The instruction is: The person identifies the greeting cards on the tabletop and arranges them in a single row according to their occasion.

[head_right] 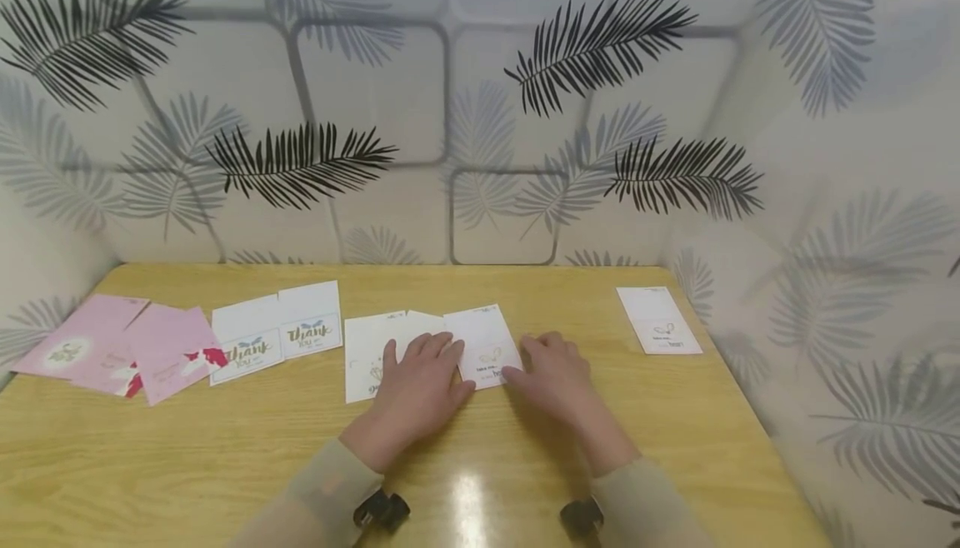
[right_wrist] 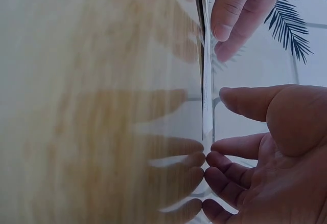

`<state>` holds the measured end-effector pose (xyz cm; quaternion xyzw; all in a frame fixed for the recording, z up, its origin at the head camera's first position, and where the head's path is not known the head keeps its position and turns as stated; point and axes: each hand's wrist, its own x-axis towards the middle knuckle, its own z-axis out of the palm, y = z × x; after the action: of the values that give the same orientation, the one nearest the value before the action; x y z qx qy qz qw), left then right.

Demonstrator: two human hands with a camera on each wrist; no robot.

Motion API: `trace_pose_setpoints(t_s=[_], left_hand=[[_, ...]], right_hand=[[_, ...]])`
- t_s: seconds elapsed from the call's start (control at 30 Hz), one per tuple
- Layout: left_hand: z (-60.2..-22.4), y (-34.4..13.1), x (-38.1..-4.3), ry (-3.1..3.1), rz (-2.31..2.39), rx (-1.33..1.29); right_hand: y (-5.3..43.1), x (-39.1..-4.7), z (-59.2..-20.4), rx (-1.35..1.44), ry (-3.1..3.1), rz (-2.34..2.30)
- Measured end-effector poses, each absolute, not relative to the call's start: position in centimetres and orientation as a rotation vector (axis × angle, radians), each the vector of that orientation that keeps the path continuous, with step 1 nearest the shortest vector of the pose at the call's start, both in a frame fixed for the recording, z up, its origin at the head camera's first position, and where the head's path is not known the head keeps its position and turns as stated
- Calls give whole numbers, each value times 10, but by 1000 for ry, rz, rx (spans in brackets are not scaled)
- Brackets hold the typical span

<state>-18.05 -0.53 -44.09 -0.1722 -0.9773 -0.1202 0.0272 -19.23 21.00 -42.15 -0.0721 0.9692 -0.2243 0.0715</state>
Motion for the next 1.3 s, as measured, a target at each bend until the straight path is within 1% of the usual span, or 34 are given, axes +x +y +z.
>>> trace_pose_setpoints(t_s=[0.87,1.3], left_hand=[[-441,-5,-181,-3048,-348,-580],[-440,-5,-180,-3056,-328,-571]], right_hand=[[205,-193,-425,-185,2941,-653],[204,-195,-420,-131,2850,-904]])
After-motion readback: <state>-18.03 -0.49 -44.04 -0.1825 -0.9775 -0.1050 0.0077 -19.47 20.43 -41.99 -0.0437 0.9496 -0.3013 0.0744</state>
